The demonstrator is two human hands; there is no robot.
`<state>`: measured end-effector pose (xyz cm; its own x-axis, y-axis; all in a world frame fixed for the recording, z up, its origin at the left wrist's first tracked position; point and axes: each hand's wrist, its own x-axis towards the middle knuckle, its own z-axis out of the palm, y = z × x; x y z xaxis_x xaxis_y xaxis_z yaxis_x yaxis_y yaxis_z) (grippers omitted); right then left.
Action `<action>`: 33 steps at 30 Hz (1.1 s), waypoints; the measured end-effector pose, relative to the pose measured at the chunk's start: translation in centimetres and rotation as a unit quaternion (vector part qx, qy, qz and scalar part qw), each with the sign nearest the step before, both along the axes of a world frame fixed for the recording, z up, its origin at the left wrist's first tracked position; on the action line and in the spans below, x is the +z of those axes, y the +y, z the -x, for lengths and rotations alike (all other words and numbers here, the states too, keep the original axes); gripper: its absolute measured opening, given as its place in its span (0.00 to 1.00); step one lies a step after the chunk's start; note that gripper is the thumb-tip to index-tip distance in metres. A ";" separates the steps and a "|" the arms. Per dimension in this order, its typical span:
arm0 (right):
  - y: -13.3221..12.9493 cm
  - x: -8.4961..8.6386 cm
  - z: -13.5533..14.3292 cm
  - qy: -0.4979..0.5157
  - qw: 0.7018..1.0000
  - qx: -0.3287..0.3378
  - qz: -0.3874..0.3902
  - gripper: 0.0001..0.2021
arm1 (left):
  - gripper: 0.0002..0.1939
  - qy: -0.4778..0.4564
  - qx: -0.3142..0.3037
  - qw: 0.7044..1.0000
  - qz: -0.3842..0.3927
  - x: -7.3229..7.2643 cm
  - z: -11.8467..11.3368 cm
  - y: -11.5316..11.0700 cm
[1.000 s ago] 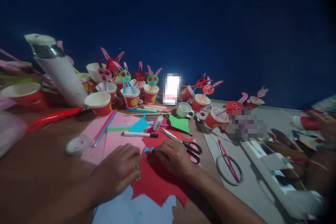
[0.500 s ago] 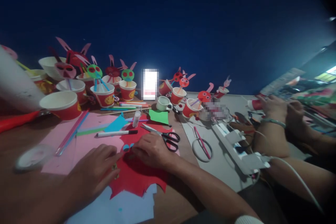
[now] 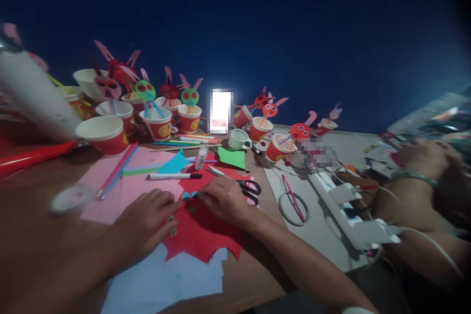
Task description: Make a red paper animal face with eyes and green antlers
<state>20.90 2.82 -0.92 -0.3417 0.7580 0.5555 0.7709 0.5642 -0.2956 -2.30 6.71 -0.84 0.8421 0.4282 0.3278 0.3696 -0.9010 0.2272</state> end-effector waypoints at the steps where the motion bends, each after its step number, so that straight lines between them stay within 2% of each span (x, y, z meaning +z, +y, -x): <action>1: 0.0 0.0 -0.1 0.013 1.000 0.003 0.011 0.07 | 0.13 0.018 0.007 1.000 0.013 0.3 0.0 -0.1; 6: 0.2 0.2 -0.1 0.052 0.997 0.012 0.061 0.06 | 0.12 0.051 0.014 0.998 0.042 1.1 0.2 -0.3; 16: -0.6 0.4 0.8 -0.016 0.989 0.046 0.136 0.08 | 0.13 0.069 0.014 0.997 0.043 1.1 0.4 -0.3; 21: -0.9 0.4 1.3 -0.057 0.987 0.063 0.140 0.08 | 0.13 0.070 0.013 0.997 0.033 0.8 0.3 -0.2; 33: -0.8 0.3 2.5 -0.134 0.982 0.035 0.127 0.06 | 0.12 0.064 0.010 0.998 0.025 1.0 0.2 -0.1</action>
<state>18.38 1.97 -0.58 -0.5062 0.8299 0.2346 0.8018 0.5530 -0.2265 -2.52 6.58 0.13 0.8670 0.4585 0.1952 0.4164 -0.8817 0.2217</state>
